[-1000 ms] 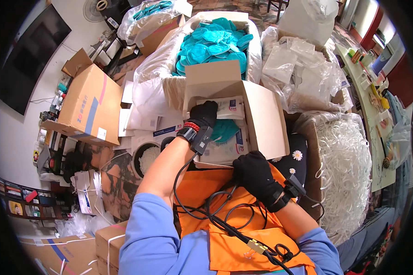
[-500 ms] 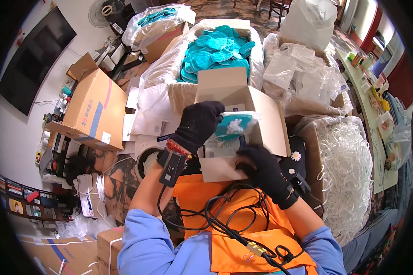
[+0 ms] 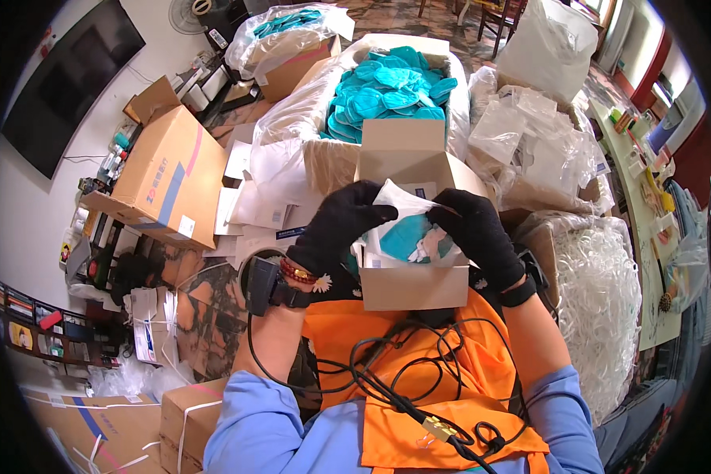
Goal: The recorder is seen putting surgical masks into small plastic bags and then into a cardboard box.
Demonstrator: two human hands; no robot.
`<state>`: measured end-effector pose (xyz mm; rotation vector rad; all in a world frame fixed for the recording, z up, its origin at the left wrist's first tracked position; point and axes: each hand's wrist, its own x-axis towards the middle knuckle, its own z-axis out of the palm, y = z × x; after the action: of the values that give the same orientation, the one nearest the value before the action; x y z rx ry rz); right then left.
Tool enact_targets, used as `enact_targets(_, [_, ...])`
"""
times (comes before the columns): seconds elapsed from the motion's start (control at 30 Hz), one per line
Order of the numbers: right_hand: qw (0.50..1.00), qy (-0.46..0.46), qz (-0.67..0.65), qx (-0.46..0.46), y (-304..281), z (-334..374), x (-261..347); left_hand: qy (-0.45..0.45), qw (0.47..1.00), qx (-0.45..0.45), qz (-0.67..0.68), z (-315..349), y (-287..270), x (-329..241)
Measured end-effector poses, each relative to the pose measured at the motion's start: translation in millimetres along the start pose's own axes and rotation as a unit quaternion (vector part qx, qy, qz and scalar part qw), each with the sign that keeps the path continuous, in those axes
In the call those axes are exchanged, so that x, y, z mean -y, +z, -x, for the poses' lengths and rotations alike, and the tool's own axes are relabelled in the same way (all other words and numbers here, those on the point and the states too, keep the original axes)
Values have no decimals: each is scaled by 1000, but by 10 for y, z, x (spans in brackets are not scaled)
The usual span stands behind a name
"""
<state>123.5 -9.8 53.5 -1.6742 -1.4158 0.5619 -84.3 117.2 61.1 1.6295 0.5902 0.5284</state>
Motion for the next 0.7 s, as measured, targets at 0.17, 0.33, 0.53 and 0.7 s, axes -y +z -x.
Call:
enact_targets(0.17, [995, -71, 69, 26, 140, -25, -85, 82, 994, -67, -28, -96, 301, 201])
enact_targets(0.33, [993, -70, 24, 90, 105, -65, -21, 113, 990, -87, -23, -50, 418, 106])
enact_targets(0.53, [966, -213, 37, 139, 34, -225, -35, 116, 964, -53, -236, -101, 261, 1])
enact_targets(0.7, [971, -131, 92, 177, 11, -311, 169, 90, 983, -80, -141, -123, 318, -103])
